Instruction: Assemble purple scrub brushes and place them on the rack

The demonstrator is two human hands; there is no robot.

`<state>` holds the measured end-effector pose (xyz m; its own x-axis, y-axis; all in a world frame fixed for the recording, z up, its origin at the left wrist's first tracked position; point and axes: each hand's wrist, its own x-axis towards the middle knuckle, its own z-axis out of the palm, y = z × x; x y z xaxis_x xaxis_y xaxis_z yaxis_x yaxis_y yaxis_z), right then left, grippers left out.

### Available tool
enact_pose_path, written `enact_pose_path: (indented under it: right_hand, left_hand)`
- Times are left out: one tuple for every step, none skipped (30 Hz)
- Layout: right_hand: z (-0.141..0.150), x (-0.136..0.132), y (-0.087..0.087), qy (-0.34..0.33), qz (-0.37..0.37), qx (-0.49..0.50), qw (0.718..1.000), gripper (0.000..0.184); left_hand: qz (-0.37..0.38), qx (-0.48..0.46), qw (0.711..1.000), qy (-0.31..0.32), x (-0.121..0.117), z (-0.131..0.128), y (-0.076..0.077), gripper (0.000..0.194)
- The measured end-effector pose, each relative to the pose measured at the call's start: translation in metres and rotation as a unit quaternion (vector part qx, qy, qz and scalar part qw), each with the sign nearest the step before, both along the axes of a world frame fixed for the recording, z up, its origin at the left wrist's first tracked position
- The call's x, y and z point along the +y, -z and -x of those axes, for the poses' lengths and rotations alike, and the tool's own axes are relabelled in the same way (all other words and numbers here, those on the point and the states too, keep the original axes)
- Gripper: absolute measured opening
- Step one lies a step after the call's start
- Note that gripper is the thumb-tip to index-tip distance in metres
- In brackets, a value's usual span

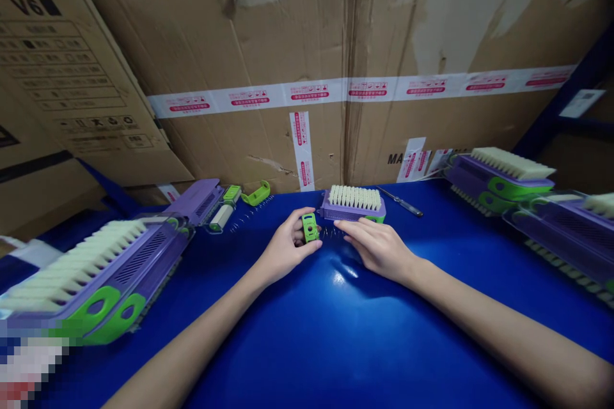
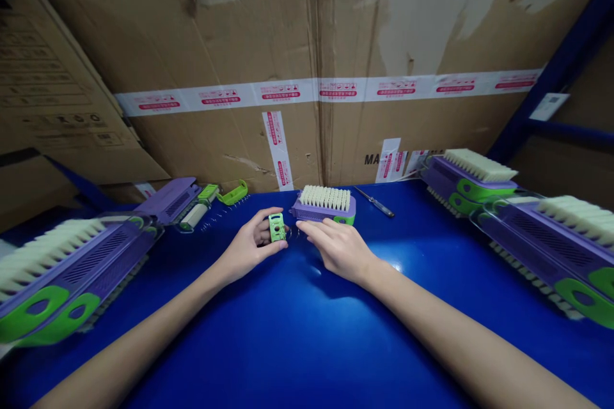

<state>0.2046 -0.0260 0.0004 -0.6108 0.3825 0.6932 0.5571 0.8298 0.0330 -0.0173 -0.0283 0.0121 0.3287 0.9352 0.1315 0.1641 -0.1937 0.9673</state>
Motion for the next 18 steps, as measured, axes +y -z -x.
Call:
enact_pose_path:
  right_hand:
    - [-0.0003, 0.0001, 0.0003, -0.002, 0.002, -0.004, 1.0, 0.033]
    - [-0.0004, 0.0002, 0.0005, -0.006, 0.005, -0.008, 1.0, 0.033]
    - [-0.0005, 0.0002, 0.0007, -0.008, 0.009, -0.01, 1.0, 0.034]
    - [-0.0004, 0.0001, 0.0009, -0.011, 0.013, -0.01, 1.0, 0.035]
    - [-0.0001, 0.0, 0.001, -0.012, 0.018, -0.008, 1.0, 0.035]
    - [0.0002, -0.0003, 0.0011, -0.011, 0.023, -0.004, 1.0, 0.035]
    - [0.0006, -0.0006, 0.001, -0.01, 0.027, -0.002, 1.0, 0.035]
    - [0.0011, -0.001, 0.0008, -0.007, 0.032, -0.002, 0.999, 0.035]
    - [0.0014, -0.0013, 0.0006, -0.003, 0.035, -0.004, 0.999, 0.035]
    - [0.0017, -0.0016, 0.0005, 0.003, 0.039, -0.008, 0.999, 0.036]
    - [0.0019, -0.0018, 0.0004, 0.011, 0.044, -0.013, 0.999, 0.036]
    - [0.0019, -0.0019, 0.0005, 0.02, 0.048, -0.018, 0.999, 0.037]
    - [0.0019, -0.0018, 0.0008, 0.029, 0.052, -0.022, 0.998, 0.038]
    - [0.0018, -0.0015, 0.0012, 0.038, 0.055, -0.025, 0.997, 0.039]
    - [0.0018, -0.0011, 0.0018, 0.045, 0.057, -0.028, 0.997, 0.039]
    - [0.0017, -0.0007, 0.0025, 0.051, 0.058, -0.03, 0.997, 0.039]
    - [0.0017, -0.0002, 0.0032, 0.056, 0.056, -0.033, 0.996, 0.039]
    - [0.0018, 0.0003, 0.0039, 0.06, 0.054, -0.035, 0.996, 0.039]
  left_hand:
    - [0.01, -0.003, 1.0, 0.007, 0.0001, 0.0006, -0.0013, 0.061]
    - [0.022, -0.007, 1.0, 0.015, 0.0004, 0.0012, -0.0025, 0.061]
    - [0.033, -0.012, 0.999, 0.021, 0.0009, 0.0019, -0.0035, 0.06]
    - [0.041, -0.019, 0.999, 0.024, 0.0015, 0.0026, -0.0042, 0.059]
    - [0.047, -0.025, 0.998, 0.025, 0.0022, 0.0032, -0.0046, 0.059]
    - [0.049, -0.03, 0.998, 0.023, 0.0029, 0.0037, -0.0047, 0.057]
    - [0.049, -0.032, 0.998, 0.021, 0.0035, 0.004, -0.0045, 0.056]
    - [0.048, -0.031, 0.998, 0.017, 0.0041, 0.0042, -0.0042, 0.054]
    - [0.048, -0.028, 0.998, 0.014, 0.0045, 0.0043, -0.0039, 0.052]
    - [0.049, -0.024, 0.998, 0.012, 0.0048, 0.0042, -0.0037, 0.051]
    - [0.049, -0.02, 0.999, 0.008, 0.005, 0.0041, -0.0035, 0.05]
    - [0.049, -0.016, 0.999, 0.005, 0.0051, 0.004, -0.0034, 0.049]
    - [0.048, -0.013, 0.999, 0.0, 0.0052, 0.0039, -0.0034, 0.049]
    - [0.046, -0.009, 0.999, -0.004, 0.0053, 0.0039, -0.0033, 0.048]
    - [0.043, -0.006, 0.999, -0.007, 0.0055, 0.004, -0.0032, 0.047]
    - [0.04, -0.002, 0.999, -0.008, 0.0057, 0.0041, -0.0029, 0.046]
    - [0.038, 0.004, 0.999, -0.009, 0.006, 0.0043, -0.0026, 0.045]
    - [0.037, 0.009, 0.999, -0.009, 0.0063, 0.0045, -0.0023, 0.043]
